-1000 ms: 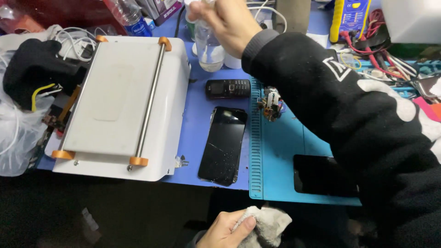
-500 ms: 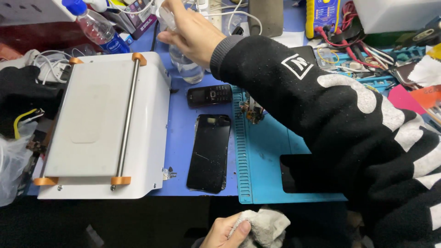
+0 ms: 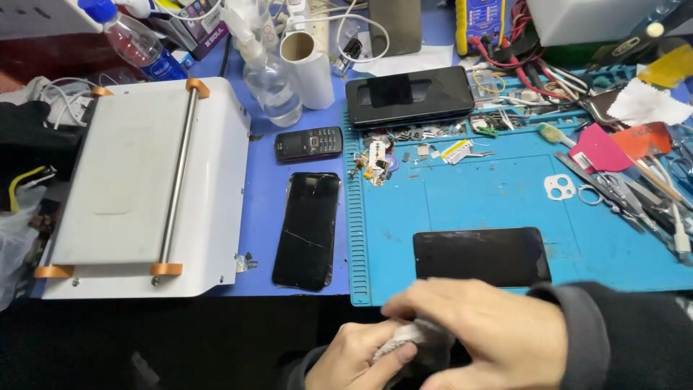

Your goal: The recorder cleans a smartphone screen with a cloth and solvent, then applies adhesive tape across the surface.

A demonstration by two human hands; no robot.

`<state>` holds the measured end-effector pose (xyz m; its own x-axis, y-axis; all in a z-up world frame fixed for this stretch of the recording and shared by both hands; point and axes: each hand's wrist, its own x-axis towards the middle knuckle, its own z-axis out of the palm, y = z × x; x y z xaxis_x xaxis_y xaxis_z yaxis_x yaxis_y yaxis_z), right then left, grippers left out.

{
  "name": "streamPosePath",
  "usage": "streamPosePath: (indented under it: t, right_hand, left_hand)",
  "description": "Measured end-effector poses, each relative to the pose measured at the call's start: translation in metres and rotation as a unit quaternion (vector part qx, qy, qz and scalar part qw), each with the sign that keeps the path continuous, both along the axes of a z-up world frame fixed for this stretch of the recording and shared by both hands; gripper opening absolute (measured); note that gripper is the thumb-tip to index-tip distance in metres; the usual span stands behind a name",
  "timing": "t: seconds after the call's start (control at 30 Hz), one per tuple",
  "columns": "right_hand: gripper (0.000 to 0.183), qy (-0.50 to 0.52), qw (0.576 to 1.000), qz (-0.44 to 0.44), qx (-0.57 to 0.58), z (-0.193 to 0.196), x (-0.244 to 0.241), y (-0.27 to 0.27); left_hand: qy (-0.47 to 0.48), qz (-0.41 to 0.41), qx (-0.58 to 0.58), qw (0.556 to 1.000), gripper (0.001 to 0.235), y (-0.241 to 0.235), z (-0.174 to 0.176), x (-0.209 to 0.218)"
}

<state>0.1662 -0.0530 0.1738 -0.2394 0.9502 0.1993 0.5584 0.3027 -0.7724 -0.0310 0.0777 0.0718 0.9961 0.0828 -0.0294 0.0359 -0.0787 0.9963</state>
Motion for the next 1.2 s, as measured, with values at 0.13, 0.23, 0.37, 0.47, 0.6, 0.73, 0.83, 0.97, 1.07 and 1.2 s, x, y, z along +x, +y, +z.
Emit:
streamPosePath:
  t: [0.13, 0.23, 0.37, 0.47, 0.6, 0.73, 0.83, 0.97, 1.07, 1.2]
  right_hand:
    - [0.048, 0.173, 0.976, -0.051, -0.124, -0.047, -0.003, -0.044]
    - [0.024, 0.067, 0.964, -0.192, -0.172, -0.087, 0.004, -0.068]
    - [0.022, 0.176, 0.946, -0.227, -0.149, -0.099, 0.010, -0.082]
    - [0.018, 0.209, 0.919, -0.237, -0.237, -0.111, 0.011, -0.091]
    - [0.024, 0.434, 0.841, -0.219, -0.240, -0.134, 0.014, -0.106]
    - [0.018, 0.401, 0.871, -0.199, -0.201, -0.176, 0.027, -0.132]
    - [0.016, 0.413, 0.897, -0.155, -0.029, -0.119, 0.011, -0.105]
    - [0.020, 0.422, 0.878, -0.206, 0.097, -0.113, -0.001, -0.104]
    - [0.039, 0.486, 0.845, -0.210, 0.077, -0.128, -0.004, -0.112]
    - [0.056, 0.526, 0.792, -0.306, 0.052, -0.146, -0.012, -0.118]
  left_hand:
    - [-0.036, -0.017, 0.074, 0.996, 0.024, -0.018, 0.022, 0.026]
    - [-0.054, 0.035, 0.087, 0.994, 0.022, -0.031, 0.036, 0.039]
    - [-0.049, 0.109, 0.102, 0.988, 0.016, -0.040, 0.040, 0.049]
    - [-0.044, 0.142, 0.083, 0.985, 0.015, -0.045, 0.037, 0.052]
    - [-0.037, 0.139, -0.042, 0.989, 0.020, -0.050, 0.020, 0.056]
    - [-0.009, 0.134, -0.202, 0.970, 0.031, -0.059, 0.014, 0.062]
    - [-0.011, 0.148, -0.259, 0.954, 0.036, -0.074, 0.009, 0.069]
    - [-0.024, 0.172, -0.282, 0.944, 0.034, -0.093, -0.010, 0.071]
    - [-0.090, 0.163, -0.229, 0.955, 0.023, -0.098, -0.029, 0.065]
    - [-0.191, 0.155, 0.001, 0.969, 0.019, -0.091, -0.024, 0.062]
